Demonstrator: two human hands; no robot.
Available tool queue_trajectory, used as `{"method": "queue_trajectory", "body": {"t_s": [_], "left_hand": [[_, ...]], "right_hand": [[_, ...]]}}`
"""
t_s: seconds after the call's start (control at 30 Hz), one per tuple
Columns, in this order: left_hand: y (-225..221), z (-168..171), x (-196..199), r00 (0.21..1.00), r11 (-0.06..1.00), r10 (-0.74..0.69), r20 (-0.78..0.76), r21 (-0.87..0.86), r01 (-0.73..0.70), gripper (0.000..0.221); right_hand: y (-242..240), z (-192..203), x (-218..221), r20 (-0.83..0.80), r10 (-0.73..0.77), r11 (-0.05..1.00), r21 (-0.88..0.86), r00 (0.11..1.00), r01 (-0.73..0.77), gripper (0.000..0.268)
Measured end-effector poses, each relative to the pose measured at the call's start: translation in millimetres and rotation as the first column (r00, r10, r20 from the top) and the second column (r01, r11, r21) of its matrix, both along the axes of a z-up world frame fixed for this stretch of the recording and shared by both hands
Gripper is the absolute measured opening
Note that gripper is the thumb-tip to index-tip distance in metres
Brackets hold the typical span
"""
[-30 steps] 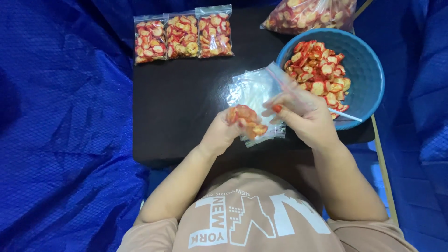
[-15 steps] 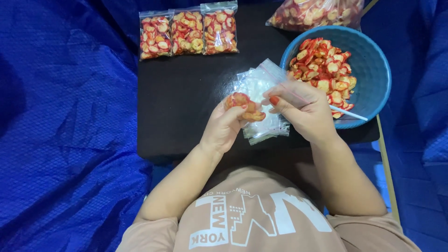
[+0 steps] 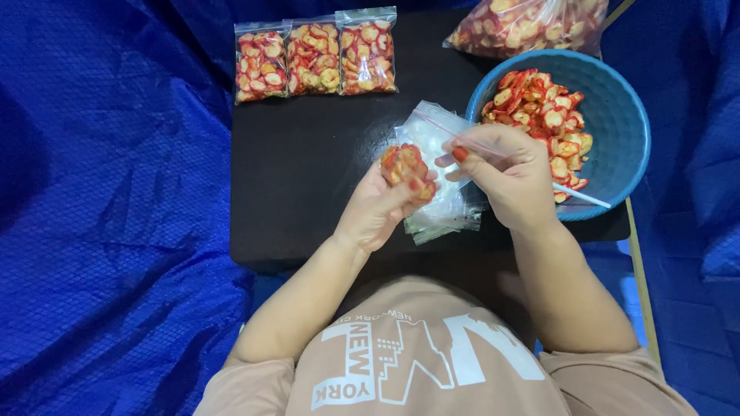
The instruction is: Packaging dried food slices into small plastic bags using a spoon and hands.
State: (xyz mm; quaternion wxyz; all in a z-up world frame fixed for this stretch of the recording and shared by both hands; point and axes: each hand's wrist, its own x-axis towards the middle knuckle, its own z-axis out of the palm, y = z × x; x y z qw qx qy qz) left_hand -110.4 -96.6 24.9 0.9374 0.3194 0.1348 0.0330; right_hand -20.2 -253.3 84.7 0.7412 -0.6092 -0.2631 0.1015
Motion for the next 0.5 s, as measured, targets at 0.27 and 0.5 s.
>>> {"method": "queue_trajectory", "body": {"t_s": [0.27,0.5], "left_hand": [[4,-21,10,0.998,0.996,0.036,0.051,0.074,-0.039,0.048],[6,-24,4,0.998,0.986,0.013,0.054,0.164,-0.022,0.059]], "right_hand": [[-5,8,1,-0.019,-0.038,0.999,0.003,0.999,0.038,0.01],[-14,12,1,-0.044,-0.067,0.997,-0.039,0.997,0.065,0.01]]}}
